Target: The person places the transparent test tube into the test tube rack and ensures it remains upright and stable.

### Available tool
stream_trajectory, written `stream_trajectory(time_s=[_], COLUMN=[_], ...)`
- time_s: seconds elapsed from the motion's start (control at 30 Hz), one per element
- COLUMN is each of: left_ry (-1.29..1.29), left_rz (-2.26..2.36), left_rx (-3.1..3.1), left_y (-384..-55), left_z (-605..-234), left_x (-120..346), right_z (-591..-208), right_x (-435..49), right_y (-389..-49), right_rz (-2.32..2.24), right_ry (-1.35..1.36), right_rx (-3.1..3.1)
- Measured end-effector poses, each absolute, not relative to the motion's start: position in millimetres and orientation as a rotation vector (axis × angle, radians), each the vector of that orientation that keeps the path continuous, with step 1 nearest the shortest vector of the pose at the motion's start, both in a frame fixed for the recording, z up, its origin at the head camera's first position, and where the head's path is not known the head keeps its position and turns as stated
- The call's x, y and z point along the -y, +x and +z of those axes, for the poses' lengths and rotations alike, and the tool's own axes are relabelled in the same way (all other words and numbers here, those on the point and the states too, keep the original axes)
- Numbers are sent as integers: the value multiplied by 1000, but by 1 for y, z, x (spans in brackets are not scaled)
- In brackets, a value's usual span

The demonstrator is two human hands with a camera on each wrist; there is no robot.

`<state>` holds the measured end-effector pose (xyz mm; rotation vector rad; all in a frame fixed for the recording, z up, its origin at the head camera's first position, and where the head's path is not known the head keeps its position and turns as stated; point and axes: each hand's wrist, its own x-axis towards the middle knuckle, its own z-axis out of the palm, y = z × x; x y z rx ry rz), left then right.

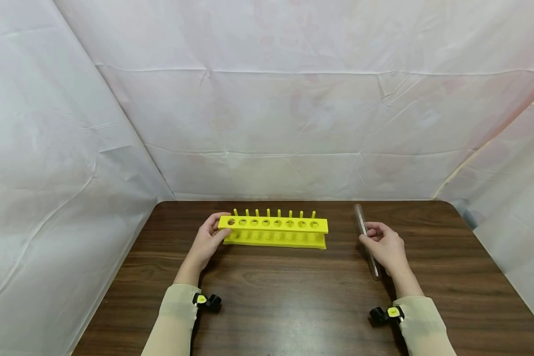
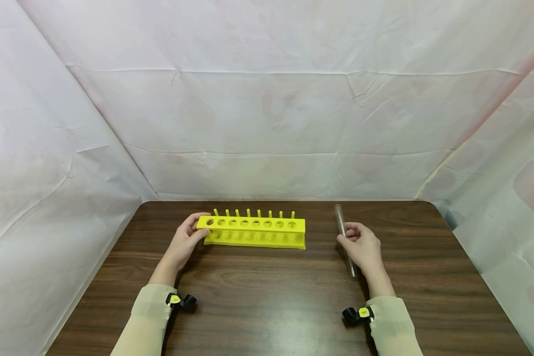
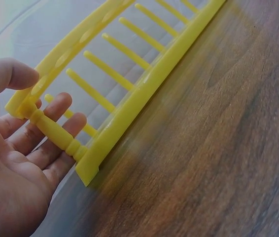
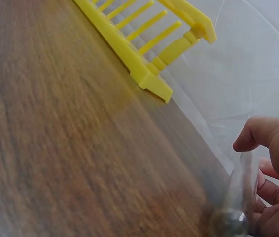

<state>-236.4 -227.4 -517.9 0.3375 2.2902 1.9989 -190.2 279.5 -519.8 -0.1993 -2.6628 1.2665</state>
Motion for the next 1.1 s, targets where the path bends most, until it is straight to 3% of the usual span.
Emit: stream_trajectory(time_s=[1.1], left_ry=[335], left_rz=[1988], left_rx=[-2279], left_y=[-238], left_z=[-520], left_x=[230], right_z=[-494], right_x=[-272], right_y=[-185], right_rz=[1464], right_ry=[-240], right_rx=[2619])
